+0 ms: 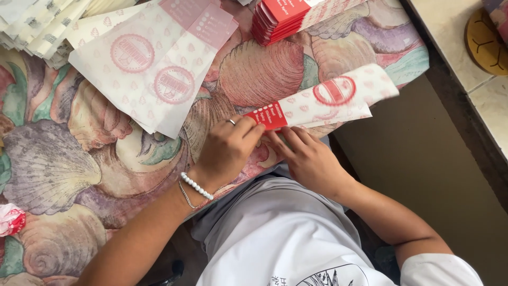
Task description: A person is manually folding paper wrappers at a workspace, taking them from a stack and placing them in another pile after folding.
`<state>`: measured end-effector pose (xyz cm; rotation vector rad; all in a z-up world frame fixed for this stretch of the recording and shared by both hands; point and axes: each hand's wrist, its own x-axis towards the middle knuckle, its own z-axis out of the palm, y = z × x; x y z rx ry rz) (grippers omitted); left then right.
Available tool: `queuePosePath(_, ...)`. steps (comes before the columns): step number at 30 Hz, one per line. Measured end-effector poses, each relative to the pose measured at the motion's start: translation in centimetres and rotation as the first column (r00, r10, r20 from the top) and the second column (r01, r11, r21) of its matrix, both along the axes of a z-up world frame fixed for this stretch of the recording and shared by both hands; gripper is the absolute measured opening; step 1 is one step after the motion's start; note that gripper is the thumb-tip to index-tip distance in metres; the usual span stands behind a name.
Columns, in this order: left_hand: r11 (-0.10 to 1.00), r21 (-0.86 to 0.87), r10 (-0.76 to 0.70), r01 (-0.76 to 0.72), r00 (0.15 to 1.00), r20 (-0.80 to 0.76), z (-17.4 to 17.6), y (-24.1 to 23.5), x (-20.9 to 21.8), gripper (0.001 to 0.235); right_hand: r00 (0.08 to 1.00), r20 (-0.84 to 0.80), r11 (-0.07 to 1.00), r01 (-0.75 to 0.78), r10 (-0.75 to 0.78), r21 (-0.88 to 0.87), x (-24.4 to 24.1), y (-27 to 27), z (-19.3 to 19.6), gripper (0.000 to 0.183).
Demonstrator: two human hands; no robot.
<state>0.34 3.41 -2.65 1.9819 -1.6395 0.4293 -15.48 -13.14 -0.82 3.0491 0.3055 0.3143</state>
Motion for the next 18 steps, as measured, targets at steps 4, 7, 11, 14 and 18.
queuePosePath(4, 0.999, 0.012, -0.033, 0.032, 0.994, 0.100, -0.7, 0.3, -0.5, 0.011, 0.992, 0.107, 0.973, -0.086, 0.064, 0.215, -1.4, -0.8, -0.7, 0.056)
queuePosePath(7, 0.999, 0.022, -0.037, 0.035, 0.993, 0.114, -1.1, 0.4, -0.4, 0.012, 0.984, 0.171, 0.932, -0.107, 0.050, 0.345, -2.2, -1.3, -1.3, 0.045)
queuePosePath(11, 0.999, 0.028, -0.043, 0.041, 0.996, 0.081, -2.3, 0.5, -0.4, 0.014, 0.912, 0.410, 0.927, -0.142, -0.013, 0.346, -1.4, -1.2, -1.7, 0.014)
queuePosePath(14, 0.999, 0.010, -0.035, 0.034, 0.995, 0.091, -1.8, 0.3, -0.6, 0.014, 0.919, 0.392, 0.934, -0.168, 0.034, 0.314, 0.7, -1.3, -1.5, 0.015)
queuePosePath(18, 1.000, 0.012, -0.026, 0.025, 0.996, 0.084, -2.1, 0.4, -0.7, 0.015, 0.941, 0.330, 0.933, -0.181, 0.074, 0.309, 2.2, -1.8, -1.4, 0.016)
